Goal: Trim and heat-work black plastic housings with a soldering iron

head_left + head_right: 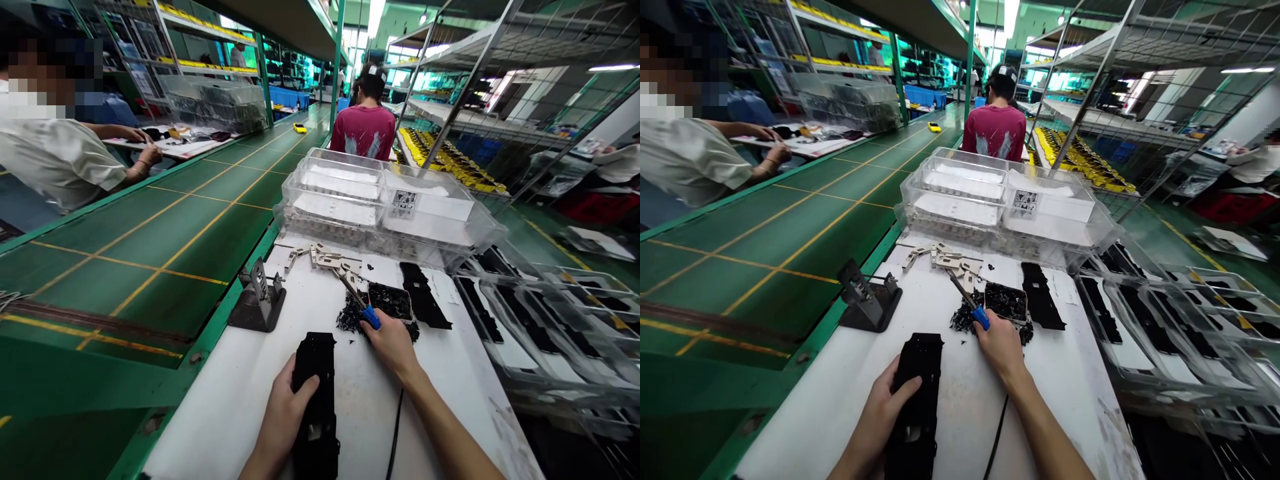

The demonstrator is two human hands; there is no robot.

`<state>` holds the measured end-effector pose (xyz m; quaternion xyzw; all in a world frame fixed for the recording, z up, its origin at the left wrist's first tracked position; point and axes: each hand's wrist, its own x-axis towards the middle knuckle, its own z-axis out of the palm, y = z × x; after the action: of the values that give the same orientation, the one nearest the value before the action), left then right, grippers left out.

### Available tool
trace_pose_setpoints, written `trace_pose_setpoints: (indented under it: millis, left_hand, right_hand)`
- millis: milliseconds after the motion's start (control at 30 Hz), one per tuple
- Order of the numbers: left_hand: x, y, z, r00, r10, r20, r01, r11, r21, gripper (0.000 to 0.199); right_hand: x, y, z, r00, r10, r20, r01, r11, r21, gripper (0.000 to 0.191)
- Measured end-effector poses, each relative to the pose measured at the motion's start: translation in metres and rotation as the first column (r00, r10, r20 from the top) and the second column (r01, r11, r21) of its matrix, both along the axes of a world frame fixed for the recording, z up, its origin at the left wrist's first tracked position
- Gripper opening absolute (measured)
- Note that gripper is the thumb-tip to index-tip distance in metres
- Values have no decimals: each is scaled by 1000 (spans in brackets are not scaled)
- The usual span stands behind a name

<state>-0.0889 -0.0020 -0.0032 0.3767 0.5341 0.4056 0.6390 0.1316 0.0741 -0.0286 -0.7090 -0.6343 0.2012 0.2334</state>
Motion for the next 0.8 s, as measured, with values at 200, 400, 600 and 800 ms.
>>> trace_pose_setpoints:
  millis: [200, 400, 600, 800]
  left_hand:
    - [4, 6, 2, 999, -10, 32, 12, 998, -60, 35]
    - [24, 12, 5, 990, -137, 29, 136, 990, 49, 36]
    - [35, 19, 5, 977, -213, -8, 213, 973, 92, 43]
    - [33, 16, 21, 953, -300, 35, 296, 951, 88, 50]
  right_hand:
    - [3, -9, 8, 973, -14, -232, 32, 997, 71, 24]
    - [-17, -39, 23, 857, -68, -511, 144, 983, 111, 31]
    - [-19, -49, 42, 769, -28, -639, 129, 985, 112, 28]
    - [-1, -60, 67, 836, 82, -542, -89, 996, 13, 29]
